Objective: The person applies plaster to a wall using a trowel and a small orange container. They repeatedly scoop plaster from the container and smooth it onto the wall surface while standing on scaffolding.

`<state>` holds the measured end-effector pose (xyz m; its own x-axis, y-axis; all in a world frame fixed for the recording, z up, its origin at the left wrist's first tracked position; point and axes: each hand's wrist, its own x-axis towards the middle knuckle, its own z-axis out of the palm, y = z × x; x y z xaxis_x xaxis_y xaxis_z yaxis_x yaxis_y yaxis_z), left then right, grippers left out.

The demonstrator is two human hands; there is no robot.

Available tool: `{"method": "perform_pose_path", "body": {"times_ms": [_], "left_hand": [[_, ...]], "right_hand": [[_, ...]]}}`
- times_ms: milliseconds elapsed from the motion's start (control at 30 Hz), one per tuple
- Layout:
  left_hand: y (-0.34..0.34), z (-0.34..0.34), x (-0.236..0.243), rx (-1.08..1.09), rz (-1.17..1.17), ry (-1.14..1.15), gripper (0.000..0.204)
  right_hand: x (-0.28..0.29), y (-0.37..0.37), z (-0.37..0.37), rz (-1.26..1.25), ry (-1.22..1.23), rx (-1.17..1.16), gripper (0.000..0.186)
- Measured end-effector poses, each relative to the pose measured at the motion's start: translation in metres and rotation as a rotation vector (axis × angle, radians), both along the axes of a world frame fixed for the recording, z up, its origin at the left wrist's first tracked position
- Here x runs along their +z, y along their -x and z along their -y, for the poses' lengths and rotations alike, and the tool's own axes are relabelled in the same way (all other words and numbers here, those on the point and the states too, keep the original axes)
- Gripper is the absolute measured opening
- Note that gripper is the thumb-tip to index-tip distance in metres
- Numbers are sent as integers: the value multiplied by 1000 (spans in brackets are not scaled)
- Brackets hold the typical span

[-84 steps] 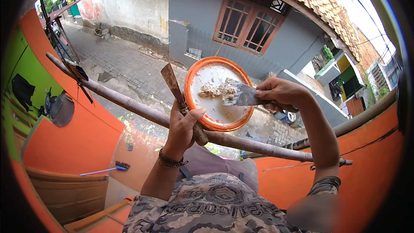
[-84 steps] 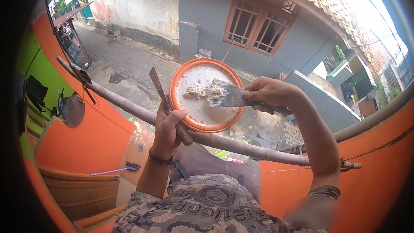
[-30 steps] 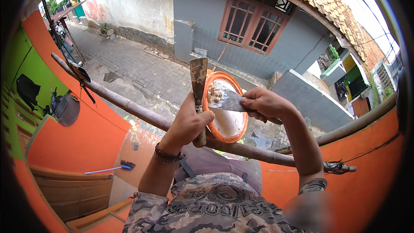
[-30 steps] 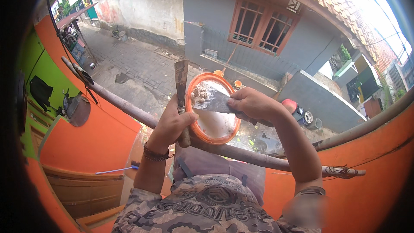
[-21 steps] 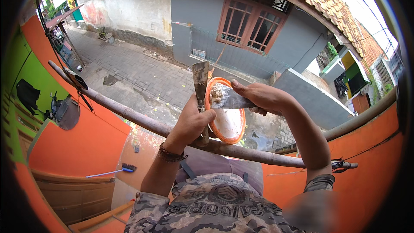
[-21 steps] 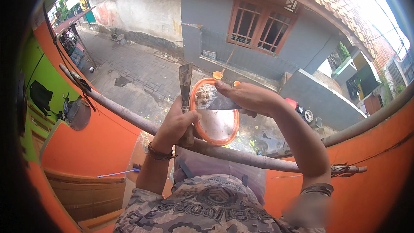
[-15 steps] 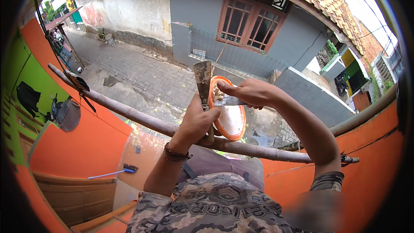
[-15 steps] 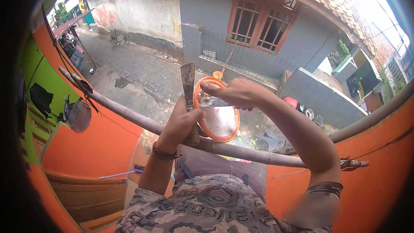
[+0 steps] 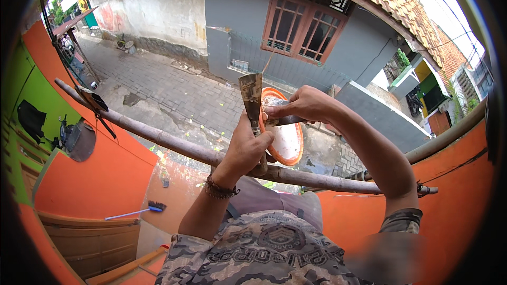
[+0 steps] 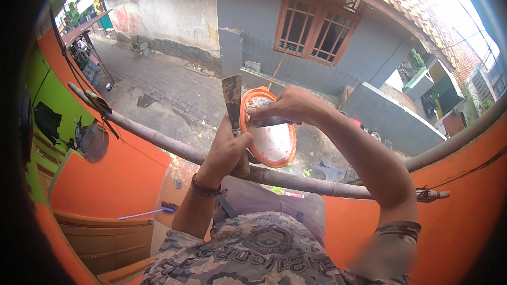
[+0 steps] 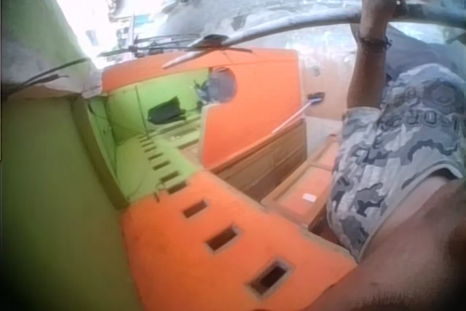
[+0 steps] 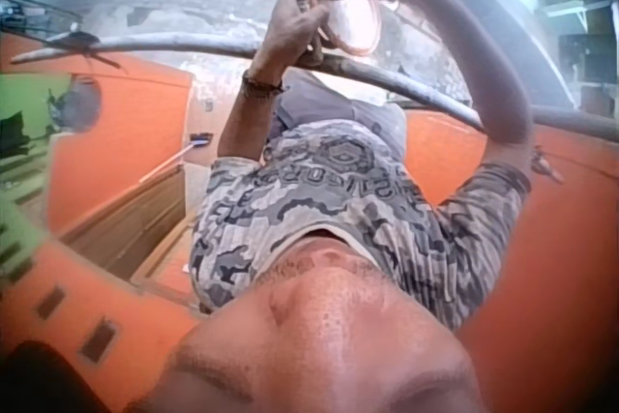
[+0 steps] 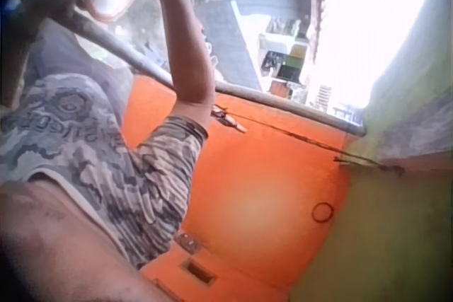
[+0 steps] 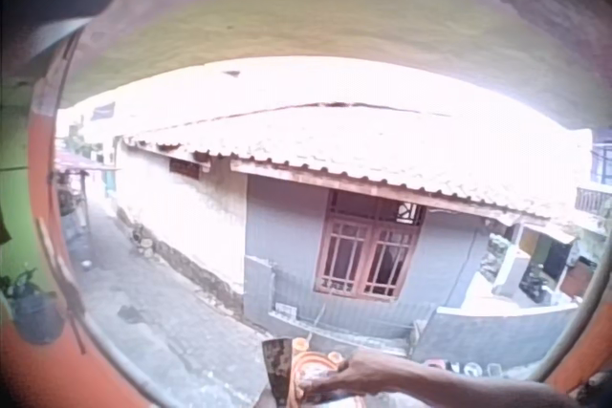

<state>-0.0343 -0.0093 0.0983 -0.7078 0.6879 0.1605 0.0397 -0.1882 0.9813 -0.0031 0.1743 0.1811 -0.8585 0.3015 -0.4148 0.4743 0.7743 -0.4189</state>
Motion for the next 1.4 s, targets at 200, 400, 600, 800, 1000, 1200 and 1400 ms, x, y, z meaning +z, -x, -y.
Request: {"method": "perform_pose_path", "body": {"times_ms": [200, 400, 600, 800, 1000, 1200, 1400], "left_hand": [[-4, 4, 11, -63, 293, -72, 50], [-11, 9, 13, -29, 301, -59, 51], [-9, 9, 1, -16, 237, -72, 51], [-6, 9, -2, -49, 157, -69, 51], [-4, 6, 4, -105, 344, -124, 52], [-5, 2, 3, -83, 304, -141, 50], [-7, -1, -7, -58, 102, -67, 48]], "right_hand": [[2, 0, -12, 25, 132, 65, 66], [-1, -6, 2, 8, 25, 115, 83], [-5, -5, 15, -43, -43, 122, 88], [-10, -7, 11, -97, -14, 76, 82], [-11, -4, -2, -88, 7, 121, 76], [-8, -7, -11, -57, 54, 92, 77], [-11, -10, 2, -116, 54, -12, 79]]}}
